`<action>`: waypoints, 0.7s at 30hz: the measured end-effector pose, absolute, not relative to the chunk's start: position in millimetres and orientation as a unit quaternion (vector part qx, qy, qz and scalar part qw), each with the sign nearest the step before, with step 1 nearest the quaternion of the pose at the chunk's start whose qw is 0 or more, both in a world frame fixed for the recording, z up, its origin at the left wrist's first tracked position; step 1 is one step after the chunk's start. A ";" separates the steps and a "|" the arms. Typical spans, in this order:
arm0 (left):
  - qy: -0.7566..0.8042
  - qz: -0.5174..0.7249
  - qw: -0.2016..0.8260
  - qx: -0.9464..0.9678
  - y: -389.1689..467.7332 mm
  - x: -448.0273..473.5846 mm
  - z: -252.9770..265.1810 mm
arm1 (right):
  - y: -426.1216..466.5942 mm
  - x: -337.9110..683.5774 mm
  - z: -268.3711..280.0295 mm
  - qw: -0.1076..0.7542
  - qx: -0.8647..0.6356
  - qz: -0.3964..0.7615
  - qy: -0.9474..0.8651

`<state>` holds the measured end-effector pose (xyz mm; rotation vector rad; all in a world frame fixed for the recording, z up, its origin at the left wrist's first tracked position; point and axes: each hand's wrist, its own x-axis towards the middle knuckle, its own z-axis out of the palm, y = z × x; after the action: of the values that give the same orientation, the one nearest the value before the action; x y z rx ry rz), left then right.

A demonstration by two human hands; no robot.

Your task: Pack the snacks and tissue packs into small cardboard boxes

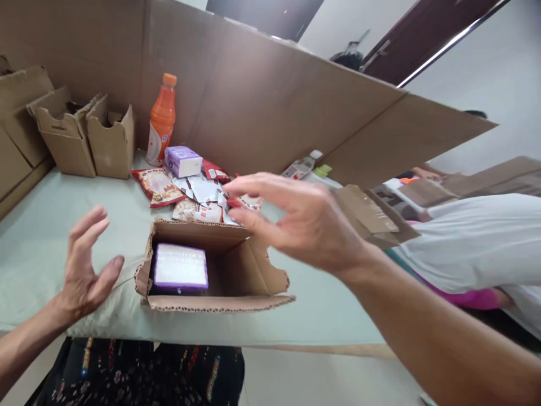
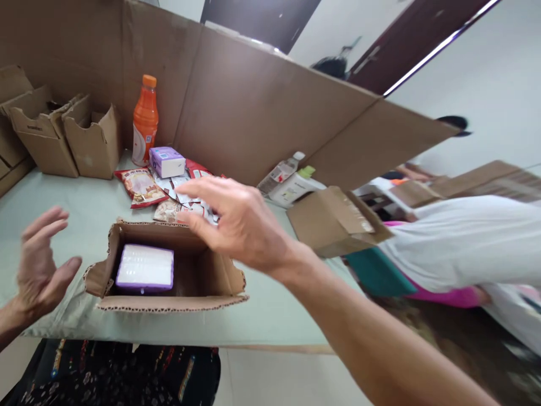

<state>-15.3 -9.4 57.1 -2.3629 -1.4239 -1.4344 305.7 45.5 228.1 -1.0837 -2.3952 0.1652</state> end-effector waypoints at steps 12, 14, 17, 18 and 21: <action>-0.556 -0.279 -0.039 -0.782 94.8 -4.3 -26.2 | 260.7 277.0 162.9 0.115 -0.594 0.111 -0.788; -0.552 -0.285 -0.031 -0.783 90.6 -4.4 -30.7 | 284.2 259.8 151.9 0.089 -0.604 0.124 -0.782; -0.544 -0.290 -0.021 -0.787 87.7 -4.7 -34.6 | 308.5 236.7 133.0 0.059 -0.640 0.137 -0.753; -0.541 -0.291 -0.019 -0.789 87.5 -4.6 -35.4 | 313.5 231.3 127.4 0.060 -0.654 0.141 -0.741; -0.536 -0.295 -0.016 -0.791 87.2 -3.7 -36.9 | 320.0 225.3 120.1 0.092 -0.674 0.155 -0.717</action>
<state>-3.7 87.2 -36.9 -2.5087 -1.7012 -0.9373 225.3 320.0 120.1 -2.0006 -2.1279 0.4600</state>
